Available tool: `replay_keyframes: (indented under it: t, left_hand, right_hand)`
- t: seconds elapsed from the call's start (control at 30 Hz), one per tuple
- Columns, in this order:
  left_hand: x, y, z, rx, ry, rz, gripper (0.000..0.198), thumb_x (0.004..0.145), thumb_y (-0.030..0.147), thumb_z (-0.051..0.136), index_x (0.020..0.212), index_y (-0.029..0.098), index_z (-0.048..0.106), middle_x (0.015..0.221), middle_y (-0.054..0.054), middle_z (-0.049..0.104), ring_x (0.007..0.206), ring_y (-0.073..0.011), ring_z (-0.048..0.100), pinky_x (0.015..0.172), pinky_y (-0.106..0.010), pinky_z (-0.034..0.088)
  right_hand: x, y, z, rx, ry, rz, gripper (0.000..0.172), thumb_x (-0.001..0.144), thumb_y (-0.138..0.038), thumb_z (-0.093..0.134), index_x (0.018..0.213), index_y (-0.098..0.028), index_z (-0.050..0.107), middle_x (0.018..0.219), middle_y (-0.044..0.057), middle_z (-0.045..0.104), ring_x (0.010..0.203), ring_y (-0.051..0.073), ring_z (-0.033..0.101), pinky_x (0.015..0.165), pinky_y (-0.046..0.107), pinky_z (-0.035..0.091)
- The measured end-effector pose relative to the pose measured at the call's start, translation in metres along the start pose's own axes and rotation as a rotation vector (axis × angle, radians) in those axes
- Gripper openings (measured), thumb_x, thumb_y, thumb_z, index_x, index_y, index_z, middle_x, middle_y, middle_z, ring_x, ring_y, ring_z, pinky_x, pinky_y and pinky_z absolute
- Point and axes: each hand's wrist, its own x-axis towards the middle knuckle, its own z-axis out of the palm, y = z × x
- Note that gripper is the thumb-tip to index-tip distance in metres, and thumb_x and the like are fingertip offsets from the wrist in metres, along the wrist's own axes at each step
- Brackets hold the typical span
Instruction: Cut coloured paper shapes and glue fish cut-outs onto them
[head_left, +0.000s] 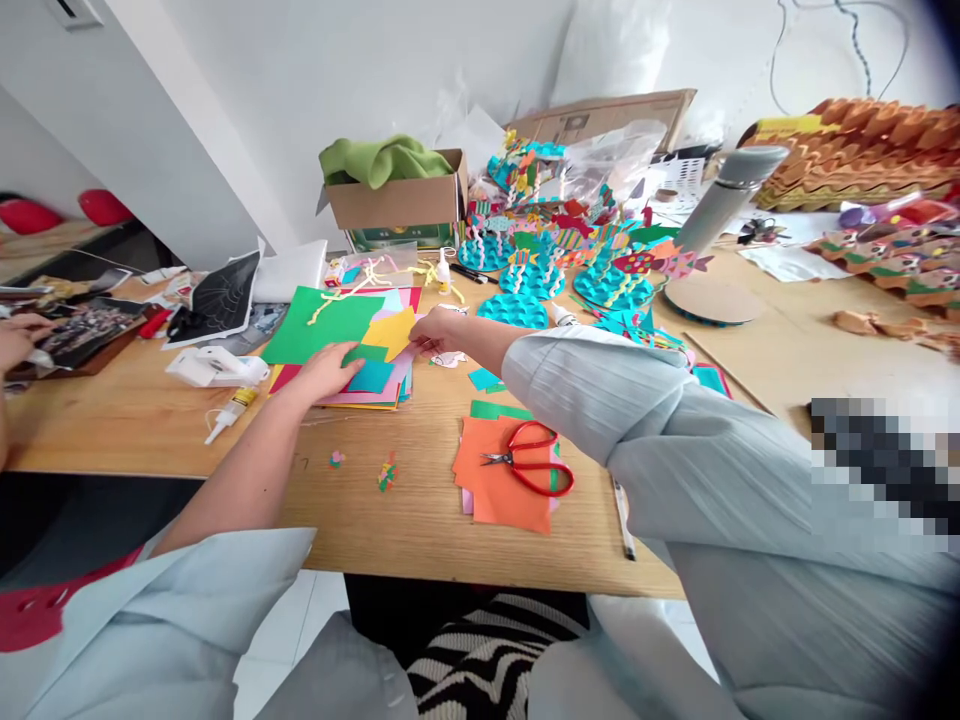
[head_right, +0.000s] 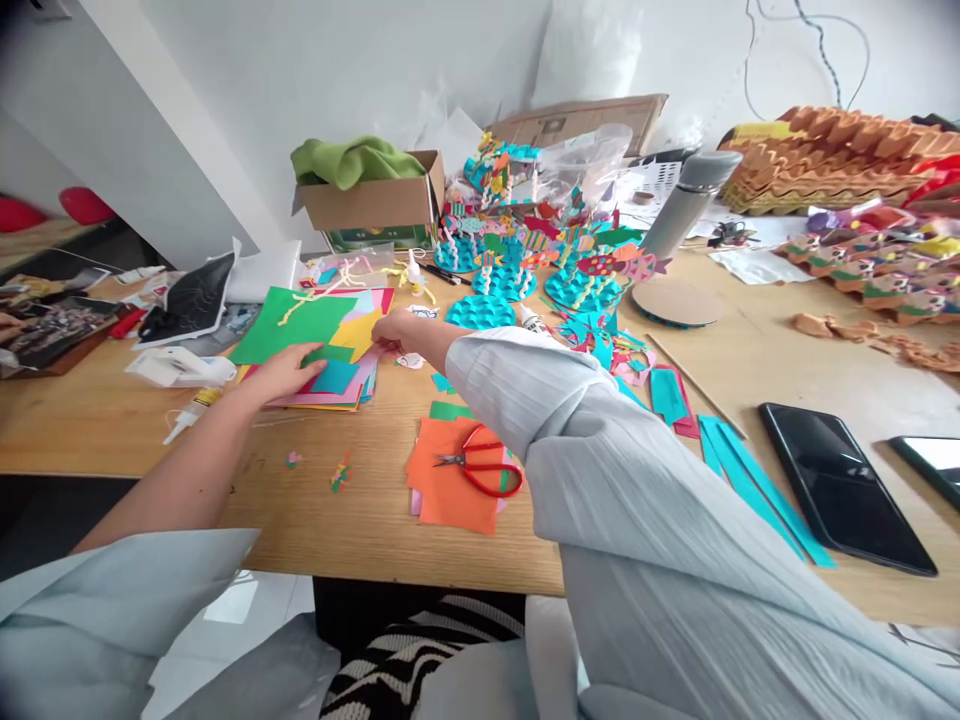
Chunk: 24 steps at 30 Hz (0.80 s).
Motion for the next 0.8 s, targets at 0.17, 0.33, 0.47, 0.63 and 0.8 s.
replay_keyframes:
  t: [0.17,0.33,0.47,0.63,0.8]
  left_hand:
    - [0.002,-0.006,-0.004,-0.033,-0.007,-0.044,0.058,0.089,0.042,0.041,0.137,0.012,0.047,0.141,-0.014,0.05,0.127,-0.0272,0.049,0.105,-0.036,0.037]
    - [0.005,-0.013,-0.004,-0.07,0.007,-0.051,0.057,0.086,0.036,0.039,0.137,0.011,0.047,0.141,-0.013,0.051,0.125,-0.0254,0.051,0.105,-0.035,0.038]
    - [0.009,-0.019,-0.003,-0.094,0.008,-0.056,0.061,0.074,0.02,0.04,0.134,0.011,0.05,0.135,-0.012,0.057,0.122,-0.0222,0.056,0.105,-0.033,0.04]
    - [0.011,-0.026,-0.002,-0.112,0.006,-0.042,0.065,0.064,0.018,0.044,0.127,0.011,0.056,0.131,-0.012,0.06,0.122,-0.0241,0.055,0.106,-0.034,0.04]
    - [0.01,-0.025,-0.004,-0.129,-0.01,-0.039,0.061,0.063,0.021,0.043,0.121,0.01,0.06,0.133,-0.012,0.059,0.124,-0.0235,0.054,0.108,-0.032,0.037]
  right_hand:
    - [-0.004,0.003,0.003,0.044,-0.182,0.049,0.01,0.093,-0.013,0.051,0.091,-0.007,0.059,0.066,0.008,0.068,0.057,0.014,0.067,0.062,0.026,0.059]
    - [-0.011,0.003,0.025,0.147,-0.14,-0.012,0.021,0.097,-0.026,0.049,0.105,-0.007,0.053,0.069,0.003,0.065,0.054,0.011,0.065,0.06,0.022,0.059]
    - [-0.015,0.004,0.058,0.2,-0.041,-0.015,0.036,0.093,-0.032,0.055,0.12,-0.01,0.044,0.071,-0.001,0.06,0.044,0.011,0.06,0.048,0.023,0.058]
    - [-0.01,0.009,0.084,0.21,-0.051,0.032,0.024,0.092,-0.028,0.057,0.105,-0.008,0.054,0.058,-0.003,0.058,0.036,0.012,0.056,0.038,0.024,0.053]
    - [0.0,0.013,0.084,0.176,-0.065,0.04,0.025,0.093,-0.029,0.054,0.081,-0.009,0.061,0.053,0.0,0.059,0.037,0.01,0.052,0.038,0.021,0.05]
